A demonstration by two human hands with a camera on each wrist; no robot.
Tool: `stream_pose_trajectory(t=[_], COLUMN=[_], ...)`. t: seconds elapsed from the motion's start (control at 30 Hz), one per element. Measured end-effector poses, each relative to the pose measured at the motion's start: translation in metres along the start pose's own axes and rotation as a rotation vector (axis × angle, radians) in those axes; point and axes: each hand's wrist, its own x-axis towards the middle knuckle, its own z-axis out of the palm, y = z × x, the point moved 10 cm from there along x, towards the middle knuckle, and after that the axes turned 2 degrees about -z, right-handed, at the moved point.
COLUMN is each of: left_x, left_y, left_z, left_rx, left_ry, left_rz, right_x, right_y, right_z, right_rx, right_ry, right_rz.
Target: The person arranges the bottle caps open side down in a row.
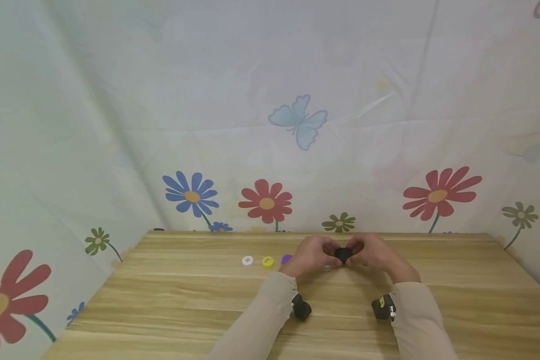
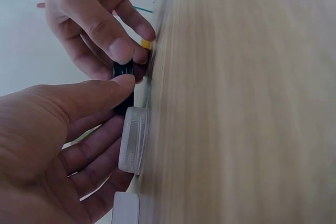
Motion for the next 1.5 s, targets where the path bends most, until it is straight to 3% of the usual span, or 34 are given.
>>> stream_pose_trajectory(t=[0.53,1.5], left_x=[-0.0009,-0.0028], left_y=[0.0024,0.0033], left_z=[0.0043,0.0049], left_rx=[0.067,0.079], left_ry=[-0.018,-0.024], left_rz=[0.007,-0.012], right_x=[-0.0004,-0.0015], right_y=[0.0046,0.0044], right_z=[0.0046,0.0055], right_rx=[-0.036,-0.043], right_ry=[-0.021,-0.033], right_rz=[0.020,0.027])
